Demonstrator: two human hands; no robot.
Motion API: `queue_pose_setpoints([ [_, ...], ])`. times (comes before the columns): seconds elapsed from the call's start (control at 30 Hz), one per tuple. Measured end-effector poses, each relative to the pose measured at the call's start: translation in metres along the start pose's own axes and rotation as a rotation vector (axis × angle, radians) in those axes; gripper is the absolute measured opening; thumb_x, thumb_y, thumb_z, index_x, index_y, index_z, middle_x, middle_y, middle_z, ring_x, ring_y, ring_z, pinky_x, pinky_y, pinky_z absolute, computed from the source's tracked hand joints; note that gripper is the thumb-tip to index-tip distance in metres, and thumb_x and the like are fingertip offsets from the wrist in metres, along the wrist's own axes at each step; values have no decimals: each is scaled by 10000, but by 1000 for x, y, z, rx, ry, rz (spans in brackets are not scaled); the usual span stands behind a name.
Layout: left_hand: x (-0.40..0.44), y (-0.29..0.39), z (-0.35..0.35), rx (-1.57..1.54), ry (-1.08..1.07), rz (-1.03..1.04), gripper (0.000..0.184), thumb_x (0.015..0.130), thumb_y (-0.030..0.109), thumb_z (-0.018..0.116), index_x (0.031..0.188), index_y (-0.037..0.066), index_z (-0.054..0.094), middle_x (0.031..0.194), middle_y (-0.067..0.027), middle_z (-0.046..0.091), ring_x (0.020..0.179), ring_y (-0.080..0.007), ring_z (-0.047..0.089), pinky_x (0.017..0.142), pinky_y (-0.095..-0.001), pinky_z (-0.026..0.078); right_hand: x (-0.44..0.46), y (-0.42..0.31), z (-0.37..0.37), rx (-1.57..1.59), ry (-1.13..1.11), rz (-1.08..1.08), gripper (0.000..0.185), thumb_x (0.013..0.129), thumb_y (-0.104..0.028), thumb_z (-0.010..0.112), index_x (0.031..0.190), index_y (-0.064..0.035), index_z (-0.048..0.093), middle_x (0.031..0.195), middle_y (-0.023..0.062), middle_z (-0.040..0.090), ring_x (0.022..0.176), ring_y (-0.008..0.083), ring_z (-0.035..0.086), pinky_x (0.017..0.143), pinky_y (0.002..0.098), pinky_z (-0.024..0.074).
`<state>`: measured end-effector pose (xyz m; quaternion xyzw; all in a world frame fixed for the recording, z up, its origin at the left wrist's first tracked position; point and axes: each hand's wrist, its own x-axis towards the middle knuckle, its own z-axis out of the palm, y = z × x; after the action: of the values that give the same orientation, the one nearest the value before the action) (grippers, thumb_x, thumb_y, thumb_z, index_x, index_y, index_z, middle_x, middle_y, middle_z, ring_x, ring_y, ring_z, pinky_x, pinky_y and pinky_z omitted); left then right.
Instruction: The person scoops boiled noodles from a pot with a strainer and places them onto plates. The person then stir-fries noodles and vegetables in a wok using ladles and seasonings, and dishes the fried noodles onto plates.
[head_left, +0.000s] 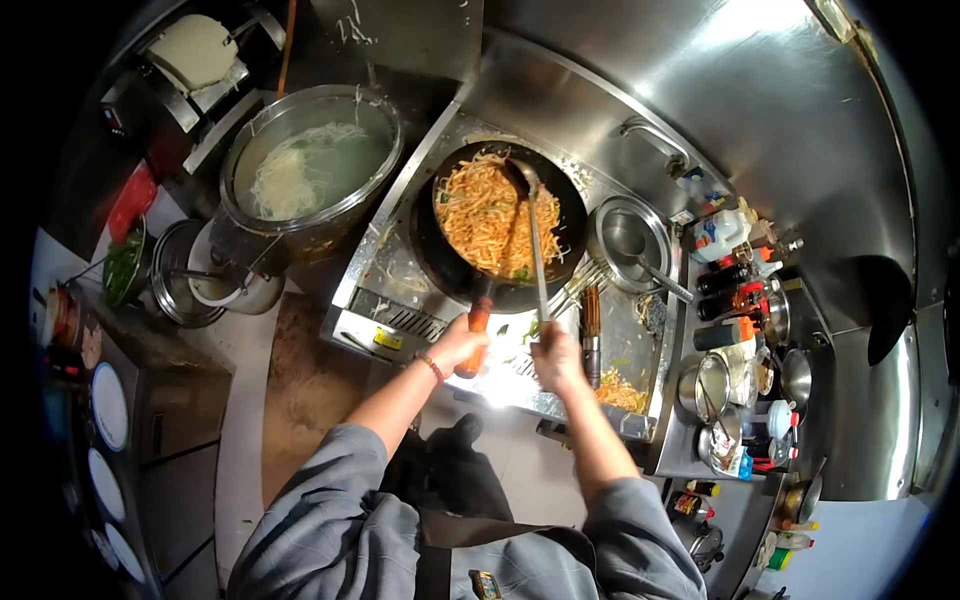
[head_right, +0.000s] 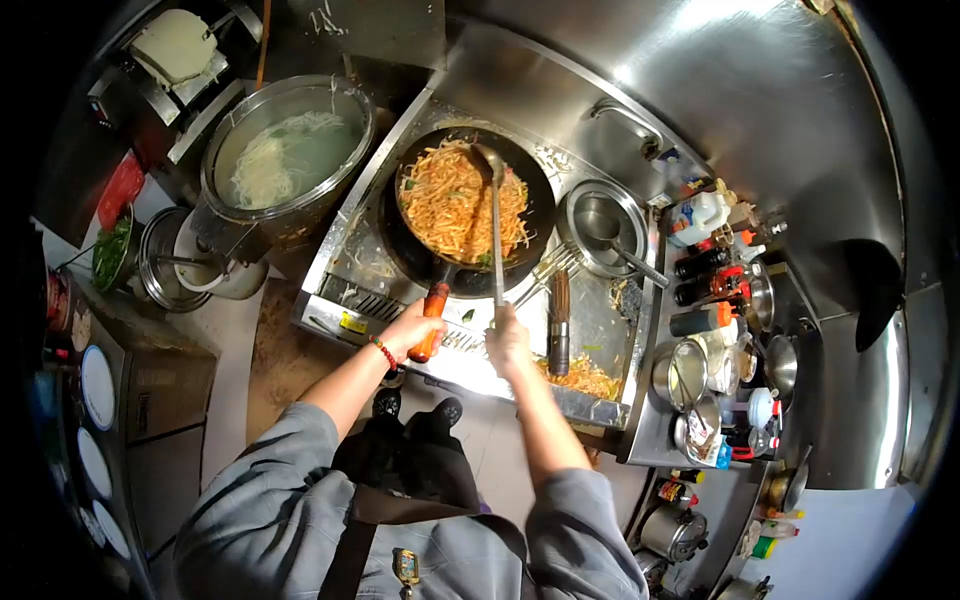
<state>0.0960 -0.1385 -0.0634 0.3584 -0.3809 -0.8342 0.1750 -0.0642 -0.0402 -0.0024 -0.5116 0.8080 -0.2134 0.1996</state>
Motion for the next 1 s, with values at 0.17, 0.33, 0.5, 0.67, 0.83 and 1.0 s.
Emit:
queue_pose_setpoints([
  [0.17, -46, 30, -2, 34, 5, -23, 184, 777, 4, 548, 856, 50, 389, 604, -42, 468, 450, -138, 482, 380, -305, 414, -104, 48, 1, -258, -37, -89, 519, 762, -1, 542, 1255, -30, 383, 805, 215, 585, 687, 344, 595, 621, 398, 477],
  [0.33, -123, 45, -23, 26, -97, -146, 223, 771, -12, 544, 966, 31, 445, 560, -52, 461, 405, -144, 483, 362, -298, 400, -169, 88, -116, -490, -78, -139, 563, 808, -106, 571, 1335, -109, 372, 835, 174, 608, 620, 335, 599, 547, 421, 496],
  [0.5, -66, 58, -1, -105, -49, -77, 113, 797, 39, 556, 799, 23, 444, 591, -42, 468, 463, -123, 474, 388, -271, 382, -69, 35, -115, -466, -122, -76, 512, 777, -52, 575, 1268, -80, 430, 890, 253, 590, 808, 392, 588, 655, 422, 469],
  [0.67, -122, -19, -28, -219, -149, -81, 498, 834, 9, 482, 1281, 147, 310, 588, -42, 461, 402, -138, 459, 351, -284, 379, -62, 28, -120, -86, 74, -92, 501, 775, 45, 566, 1258, -29, 453, 869, 103, 629, 704, 203, 612, 647, 276, 474],
  [0.83, -101, 49, 10, -188, -89, -62, 140, 781, 8, 524, 877, 22, 424, 588, -82, 477, 423, -169, 482, 375, -321, 395, -108, 50, -167, 659, -69, 173, 492, 795, 83, 545, 1267, 25, 419, 776, 24, 557, 537, 42, 453, 448, 176, 354],
  [1.0, -35, 45, 7, -67, -59, -44, 100, 768, 30, 537, 774, 29, 438, 592, -70, 482, 455, -164, 500, 394, -312, 412, -21, 25, -76, 408, 34, 329, 496, 811, -28, 589, 1281, -33, 433, 924, 81, 598, 713, 131, 563, 569, 246, 479],
])
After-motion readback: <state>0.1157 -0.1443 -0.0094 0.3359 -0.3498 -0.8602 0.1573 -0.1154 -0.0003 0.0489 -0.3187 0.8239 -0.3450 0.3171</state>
